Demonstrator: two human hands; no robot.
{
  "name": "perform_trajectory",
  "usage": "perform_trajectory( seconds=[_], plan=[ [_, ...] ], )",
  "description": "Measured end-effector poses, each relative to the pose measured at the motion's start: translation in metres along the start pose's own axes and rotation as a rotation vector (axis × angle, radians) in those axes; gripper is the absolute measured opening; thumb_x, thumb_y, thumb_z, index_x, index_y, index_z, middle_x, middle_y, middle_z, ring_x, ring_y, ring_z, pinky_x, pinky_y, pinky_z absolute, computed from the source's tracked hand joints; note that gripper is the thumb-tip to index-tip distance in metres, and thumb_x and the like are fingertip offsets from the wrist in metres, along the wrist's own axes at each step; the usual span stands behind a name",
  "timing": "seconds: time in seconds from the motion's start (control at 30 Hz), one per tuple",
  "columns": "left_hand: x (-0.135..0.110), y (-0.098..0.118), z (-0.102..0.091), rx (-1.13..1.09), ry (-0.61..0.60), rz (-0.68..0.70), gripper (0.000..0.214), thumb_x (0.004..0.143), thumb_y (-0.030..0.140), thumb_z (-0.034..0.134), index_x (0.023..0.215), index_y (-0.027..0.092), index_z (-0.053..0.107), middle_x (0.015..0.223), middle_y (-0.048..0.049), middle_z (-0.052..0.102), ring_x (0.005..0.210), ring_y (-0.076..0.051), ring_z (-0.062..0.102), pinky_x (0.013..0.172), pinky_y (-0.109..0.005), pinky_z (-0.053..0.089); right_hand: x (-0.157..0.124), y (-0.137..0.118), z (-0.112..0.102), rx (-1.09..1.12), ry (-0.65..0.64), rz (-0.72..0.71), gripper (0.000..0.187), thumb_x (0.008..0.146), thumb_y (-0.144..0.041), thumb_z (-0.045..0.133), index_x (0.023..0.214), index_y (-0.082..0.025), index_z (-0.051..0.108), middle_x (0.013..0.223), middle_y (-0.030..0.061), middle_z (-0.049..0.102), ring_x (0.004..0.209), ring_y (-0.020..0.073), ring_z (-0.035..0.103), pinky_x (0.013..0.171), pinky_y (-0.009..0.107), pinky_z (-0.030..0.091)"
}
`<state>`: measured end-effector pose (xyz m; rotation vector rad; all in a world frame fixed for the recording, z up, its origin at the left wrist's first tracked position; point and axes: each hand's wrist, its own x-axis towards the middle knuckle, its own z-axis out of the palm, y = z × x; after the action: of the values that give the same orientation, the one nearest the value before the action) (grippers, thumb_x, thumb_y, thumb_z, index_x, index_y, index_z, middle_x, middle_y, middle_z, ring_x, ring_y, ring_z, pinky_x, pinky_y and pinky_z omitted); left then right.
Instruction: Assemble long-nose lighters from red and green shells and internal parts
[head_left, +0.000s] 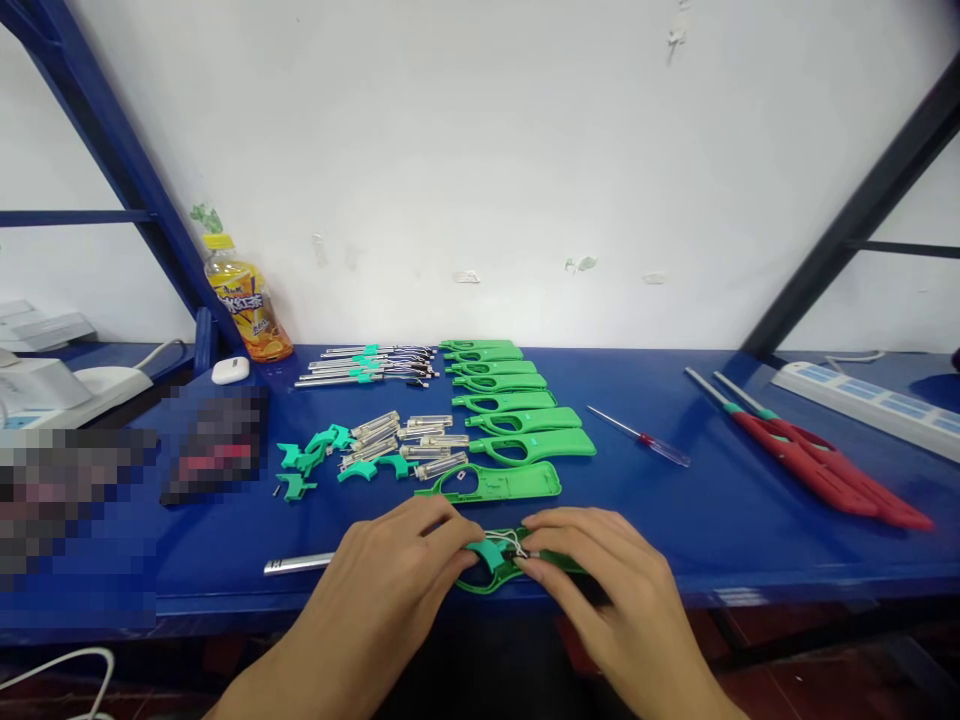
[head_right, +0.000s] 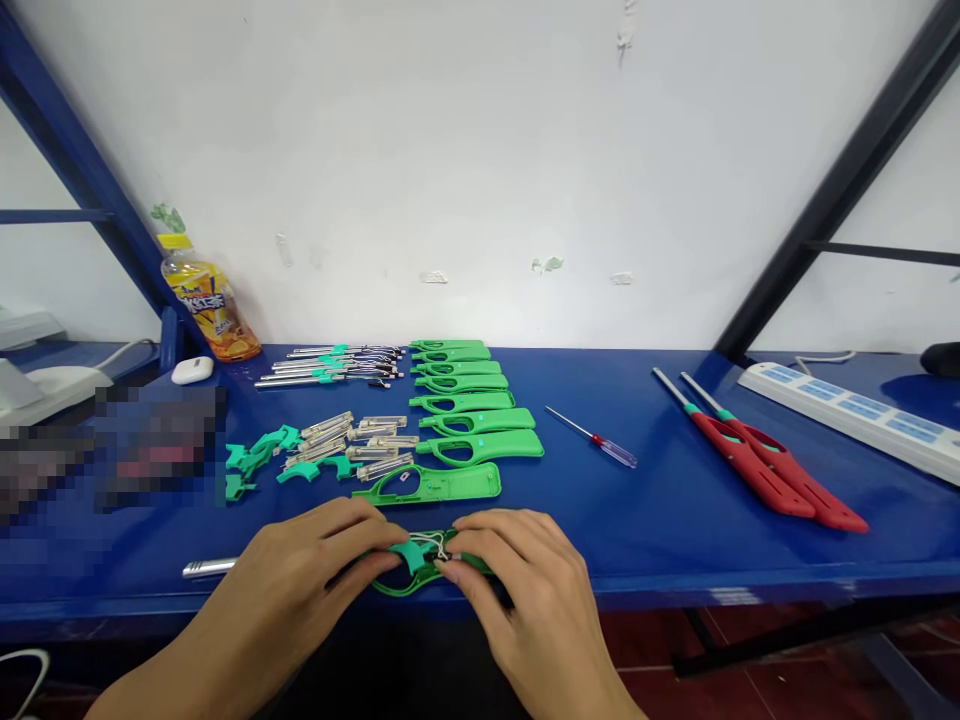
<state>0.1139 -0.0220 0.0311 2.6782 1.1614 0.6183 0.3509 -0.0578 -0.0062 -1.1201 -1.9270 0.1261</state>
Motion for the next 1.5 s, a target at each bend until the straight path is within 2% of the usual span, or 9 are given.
perform_trajectory(
  seconds=[0.17,0.33,0.63,0.77,0.93,1.13,1.5],
  plan=[
    [-0.0007,0.0013,0.0019,0.071,0.052,0.045,0.018,0.102,0.011,0.065,0.107,0.025,0.074,0.096,-0.0006,0.075,0.085,-0.024,0.075,0.066,-0.031,0.055,0.0016,0.0008,0.0004,-0.030,0.002,-0.041,0.008,0.103,-0.021,0.071,0.105,-0.029,0.071,0.108,0.0002,0.079,0.104,0.0228,0.073,0.094,0.040,0.050],
    [-0.0009,-0.0018,0.0049,0.048,0.093,0.040,0.020,0.108,0.018,0.058,0.097,0.024,0.074,0.088,-0.0002,0.072,0.075,-0.020,0.072,0.063,-0.029,0.052,0.0009,0.0024,0.0015,-0.073,0.022,-0.051,0.005,0.104,-0.028,0.070,0.102,-0.031,0.073,0.097,-0.0015,0.076,0.102,0.0237,0.072,0.108,0.046,0.042],
    [-0.0001,-0.0007,0.0064,0.081,0.086,0.039,0.009,0.100,0.016,0.071,0.095,0.022,0.075,0.091,-0.0021,0.073,0.082,-0.024,0.067,0.068,-0.033,0.055,-0.0013,0.0045,0.0024,-0.041,0.034,-0.017,0.007,0.101,-0.026,0.075,0.103,-0.031,0.071,0.094,-0.0040,0.080,0.100,0.0247,0.072,0.108,0.047,0.041],
    [-0.0014,-0.0021,0.0061,0.058,0.107,0.057,0.023,0.103,0.009,0.059,0.102,0.024,0.077,0.095,-0.0030,0.074,0.084,-0.023,0.065,0.067,-0.031,0.055,-0.0018,0.0052,0.0038,-0.032,0.056,-0.019,0.007,0.100,-0.026,0.076,0.102,-0.030,0.070,0.093,-0.0041,0.081,0.099,0.0250,0.073,0.107,0.047,0.043],
    [-0.0014,-0.0007,0.0013,0.037,0.069,0.041,0.043,0.099,-0.002,0.047,0.114,0.024,0.078,0.104,-0.0054,0.075,0.090,-0.025,0.067,0.069,-0.031,0.058,-0.0004,0.0039,0.0038,-0.033,0.054,-0.025,0.009,0.101,-0.022,0.074,0.101,-0.029,0.070,0.093,-0.0041,0.080,0.096,0.0231,0.073,0.105,0.044,0.043],
    [0.0011,0.0006,-0.0020,0.042,0.096,0.021,0.040,0.101,0.004,0.051,0.114,0.027,0.080,0.103,-0.0055,0.073,0.088,-0.024,0.071,0.063,-0.030,0.057,0.0008,0.0013,0.0032,-0.026,0.049,-0.032,0.011,0.101,-0.019,0.074,0.103,-0.029,0.069,0.095,-0.0054,0.080,0.093,0.0206,0.073,0.105,0.042,0.042],
    [0.0005,0.0000,-0.0032,0.039,0.091,0.042,0.043,0.098,0.001,0.052,0.115,0.027,0.081,0.103,-0.0055,0.073,0.088,-0.024,0.073,0.062,-0.029,0.057,0.0008,0.0017,0.0033,-0.045,0.049,-0.032,0.009,0.102,-0.020,0.073,0.102,-0.028,0.071,0.095,-0.0042,0.081,0.094,0.0217,0.074,0.105,0.041,0.041]
  ],
)
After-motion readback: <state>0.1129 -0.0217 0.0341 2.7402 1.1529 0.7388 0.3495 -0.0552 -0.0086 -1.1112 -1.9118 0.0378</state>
